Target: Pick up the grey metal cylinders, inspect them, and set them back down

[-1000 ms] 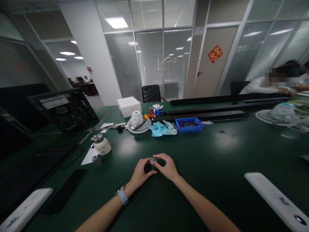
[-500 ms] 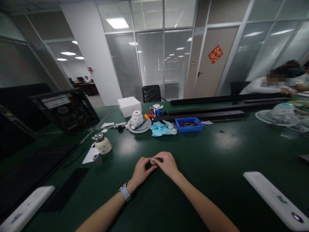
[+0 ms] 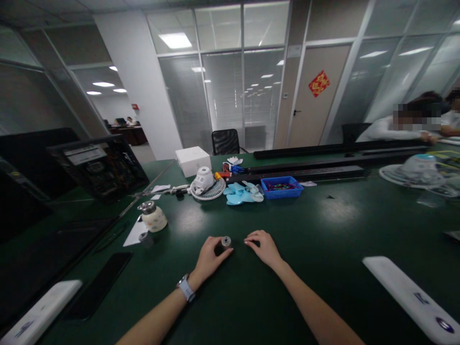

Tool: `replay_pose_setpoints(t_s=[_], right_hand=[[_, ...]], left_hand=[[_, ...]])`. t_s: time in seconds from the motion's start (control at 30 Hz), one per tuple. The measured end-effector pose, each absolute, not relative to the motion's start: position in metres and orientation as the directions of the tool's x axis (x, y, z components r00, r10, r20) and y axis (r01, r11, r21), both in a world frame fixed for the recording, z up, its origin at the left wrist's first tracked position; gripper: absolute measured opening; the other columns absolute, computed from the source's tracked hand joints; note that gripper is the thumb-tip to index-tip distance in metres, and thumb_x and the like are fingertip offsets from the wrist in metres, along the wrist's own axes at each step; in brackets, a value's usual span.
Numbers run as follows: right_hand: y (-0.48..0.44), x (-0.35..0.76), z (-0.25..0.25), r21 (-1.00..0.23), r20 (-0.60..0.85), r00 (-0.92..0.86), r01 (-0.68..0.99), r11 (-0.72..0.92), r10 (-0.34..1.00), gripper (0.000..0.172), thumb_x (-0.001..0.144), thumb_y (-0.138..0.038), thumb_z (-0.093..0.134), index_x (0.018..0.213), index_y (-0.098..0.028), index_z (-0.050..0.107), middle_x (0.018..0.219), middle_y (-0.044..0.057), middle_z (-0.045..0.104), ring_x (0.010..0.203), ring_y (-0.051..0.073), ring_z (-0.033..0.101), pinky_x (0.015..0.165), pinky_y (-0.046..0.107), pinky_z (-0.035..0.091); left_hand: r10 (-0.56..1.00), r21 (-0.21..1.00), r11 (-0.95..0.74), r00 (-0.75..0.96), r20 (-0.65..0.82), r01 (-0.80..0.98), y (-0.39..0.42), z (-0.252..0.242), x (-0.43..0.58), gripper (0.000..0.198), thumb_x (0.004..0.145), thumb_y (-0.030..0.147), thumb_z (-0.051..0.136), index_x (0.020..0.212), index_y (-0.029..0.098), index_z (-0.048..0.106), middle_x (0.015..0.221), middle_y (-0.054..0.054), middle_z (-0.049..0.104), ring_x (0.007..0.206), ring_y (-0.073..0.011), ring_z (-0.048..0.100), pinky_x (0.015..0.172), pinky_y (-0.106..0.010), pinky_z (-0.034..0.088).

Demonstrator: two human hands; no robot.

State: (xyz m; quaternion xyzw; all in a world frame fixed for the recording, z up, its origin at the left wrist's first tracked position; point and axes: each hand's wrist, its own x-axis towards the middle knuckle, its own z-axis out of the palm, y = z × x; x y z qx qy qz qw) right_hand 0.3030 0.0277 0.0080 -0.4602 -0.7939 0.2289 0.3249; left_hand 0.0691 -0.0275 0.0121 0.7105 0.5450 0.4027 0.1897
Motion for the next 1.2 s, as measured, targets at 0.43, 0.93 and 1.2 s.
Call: replay_pose_setpoints(t_s=[0.43, 0.93, 1.2], right_hand=[[0.033, 0.302, -0.003, -0.814, 0.303, -0.218, 0.448, 0.371, 0.928, 0.035, 0.092, -0.037, 0.044, 0.113, -0.024, 0.068, 0.104, 0.006, 0.071, 0.101, 0.022, 0.061, 0.095, 0.045, 0.044], [0.032, 0.301, 0.001, -0.829, 0.258, -0.215, 0.452, 0.330, 0.942, 0.035, 0.092, -0.036, 0.042, 0.112, -0.022, 0.068, 0.103, 0.007, 0.070, 0.101, 0.022, 0.061, 0.093, 0.042, 0.045], [0.028, 0.302, 0.007, -0.737, 0.260, -0.316, 0.546, 0.399, 0.912, 0.032, 0.090, -0.043, 0.050, 0.110, -0.027, 0.069, 0.106, 0.005, 0.068, 0.102, 0.022, 0.057, 0.092, 0.042, 0.043]], left_hand=[[0.913, 0.671, -0.338, 0.056, 0.405, 0.660, -0.030, 0.023, 0.069, 0.035, 0.076, 0.047, 0.069, 0.100, 0.023, 0.069, 0.096, -0.007, 0.069, 0.091, -0.0236, 0.057, 0.081, -0.040, 0.047], [0.906, 0.614, 0.308, -0.421, 0.044, 0.727, -0.055, 0.093, -0.140, 0.053, 0.056, 0.063, 0.071, 0.084, 0.017, 0.070, 0.083, -0.006, 0.075, 0.082, -0.0265, 0.067, 0.067, -0.030, 0.047], [0.914, 0.536, 0.395, -0.375, -0.152, 0.746, -0.064, 0.085, -0.162, 0.048, 0.047, 0.056, 0.076, 0.079, 0.021, 0.070, 0.082, -0.003, 0.075, 0.086, -0.0256, 0.068, 0.069, -0.027, 0.046]])
